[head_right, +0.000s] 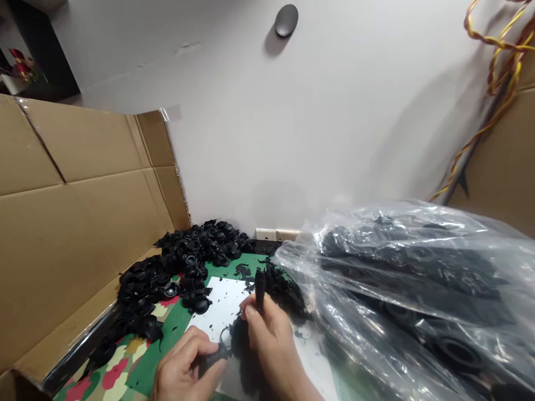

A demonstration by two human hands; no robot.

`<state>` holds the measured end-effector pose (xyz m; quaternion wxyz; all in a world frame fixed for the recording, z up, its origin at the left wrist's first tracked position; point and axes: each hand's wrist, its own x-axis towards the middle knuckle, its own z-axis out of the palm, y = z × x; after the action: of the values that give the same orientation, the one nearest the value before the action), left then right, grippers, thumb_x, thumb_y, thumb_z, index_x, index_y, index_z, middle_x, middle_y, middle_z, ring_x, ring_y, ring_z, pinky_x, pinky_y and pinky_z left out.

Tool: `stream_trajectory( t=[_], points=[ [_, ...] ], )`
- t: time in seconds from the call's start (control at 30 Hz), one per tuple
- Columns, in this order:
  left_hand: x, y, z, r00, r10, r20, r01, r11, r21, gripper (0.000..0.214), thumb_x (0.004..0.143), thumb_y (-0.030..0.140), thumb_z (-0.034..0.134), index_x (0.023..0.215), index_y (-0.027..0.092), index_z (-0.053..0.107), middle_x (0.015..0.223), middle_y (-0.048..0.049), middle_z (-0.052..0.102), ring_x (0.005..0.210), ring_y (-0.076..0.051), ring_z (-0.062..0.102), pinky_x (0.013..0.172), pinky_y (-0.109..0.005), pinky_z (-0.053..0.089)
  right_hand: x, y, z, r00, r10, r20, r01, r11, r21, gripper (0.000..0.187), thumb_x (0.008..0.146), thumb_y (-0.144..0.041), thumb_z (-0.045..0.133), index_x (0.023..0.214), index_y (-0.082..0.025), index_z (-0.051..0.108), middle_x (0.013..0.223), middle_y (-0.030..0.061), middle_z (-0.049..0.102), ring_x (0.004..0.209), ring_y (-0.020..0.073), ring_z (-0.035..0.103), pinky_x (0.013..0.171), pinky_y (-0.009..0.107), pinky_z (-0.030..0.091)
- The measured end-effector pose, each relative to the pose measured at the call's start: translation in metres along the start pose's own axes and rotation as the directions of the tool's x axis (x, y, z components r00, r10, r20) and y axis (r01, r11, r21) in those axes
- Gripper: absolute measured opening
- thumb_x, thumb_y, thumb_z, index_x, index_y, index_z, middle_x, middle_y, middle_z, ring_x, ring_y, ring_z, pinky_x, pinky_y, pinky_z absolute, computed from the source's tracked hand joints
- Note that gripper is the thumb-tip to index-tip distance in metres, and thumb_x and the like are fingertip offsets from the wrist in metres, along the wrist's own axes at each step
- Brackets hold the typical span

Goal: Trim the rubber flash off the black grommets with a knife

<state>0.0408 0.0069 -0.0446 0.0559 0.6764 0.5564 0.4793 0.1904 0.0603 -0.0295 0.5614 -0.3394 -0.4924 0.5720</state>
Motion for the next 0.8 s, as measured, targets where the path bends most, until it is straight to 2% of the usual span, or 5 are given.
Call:
stream_trajectory(
  t=[0.17, 0.3, 0.57, 0.7, 0.8],
  points=[
    [-0.002, 0.008, -0.006, 1.000, -0.003, -0.012, 0.004, 0.999, 0.051, 0.015, 0.070, 0.012, 0.060, 0.063, 0.022, 0.052, 0.062, 0.0040, 0.048, 0.051, -0.012, 0.048, 0.046, -0.022, 0.035, -0.001, -0.009, -0.002, 0.989, -0.144, 0.045, 0.149, 0.978, -0.146, 0.033, 0.081, -0.051, 0.057, 0.083, -0.020, 0.067, 0.073, 0.0025, 0.059, 0.069, 0.0184, 0.055, 0.063, 0.029, 0.042],
    [-0.003, 0.014, -0.007, 1.000, -0.003, -0.013, 0.005, 0.996, 0.093, 0.017, 0.070, 0.009, 0.057, 0.061, 0.022, 0.050, 0.062, 0.0039, 0.049, 0.052, -0.013, 0.050, 0.047, -0.022, 0.035, 0.000, -0.020, -0.009, 0.952, -0.279, 0.130, 0.302, 0.928, -0.219, 0.034, 0.080, -0.052, 0.058, 0.086, -0.022, 0.072, 0.082, 0.0043, 0.060, 0.075, 0.0206, 0.056, 0.068, 0.031, 0.044],
    [-0.003, 0.027, -0.004, 0.999, 0.040, 0.008, -0.041, 0.991, 0.126, 0.019, 0.070, 0.008, 0.057, 0.061, 0.023, 0.049, 0.062, 0.0038, 0.047, 0.052, -0.013, 0.050, 0.048, -0.023, 0.037, -0.025, -0.029, -0.021, 0.983, -0.119, 0.142, 0.125, 0.992, -0.033, 0.033, 0.082, -0.051, 0.058, 0.074, -0.018, 0.059, 0.074, 0.0015, 0.057, 0.059, 0.0161, 0.059, 0.058, 0.030, 0.049],
    [-0.003, 0.028, 0.000, 0.998, 0.053, 0.013, -0.055, 0.991, 0.118, 0.019, 0.069, 0.009, 0.059, 0.061, 0.023, 0.049, 0.062, 0.0035, 0.047, 0.054, -0.014, 0.051, 0.048, -0.023, 0.038, -0.041, -0.023, -0.029, 0.990, -0.027, 0.137, 0.030, 0.999, -0.017, 0.041, 0.084, -0.059, 0.050, 0.075, -0.019, 0.057, 0.070, 0.0021, 0.060, 0.056, 0.0176, 0.062, 0.057, 0.032, 0.049],
    [-0.002, 0.025, 0.007, 0.996, 0.084, 0.010, -0.085, 0.996, 0.032, 0.014, 0.072, 0.014, 0.061, 0.066, 0.023, 0.053, 0.064, 0.0033, 0.048, 0.051, -0.013, 0.048, 0.045, -0.022, 0.037, -0.047, -0.011, -0.039, 0.993, -0.045, 0.109, 0.055, 0.995, -0.085, 0.045, 0.084, -0.062, 0.045, 0.074, -0.019, 0.056, 0.066, 0.0015, 0.059, 0.053, 0.0167, 0.060, 0.054, 0.030, 0.046]
  ],
)
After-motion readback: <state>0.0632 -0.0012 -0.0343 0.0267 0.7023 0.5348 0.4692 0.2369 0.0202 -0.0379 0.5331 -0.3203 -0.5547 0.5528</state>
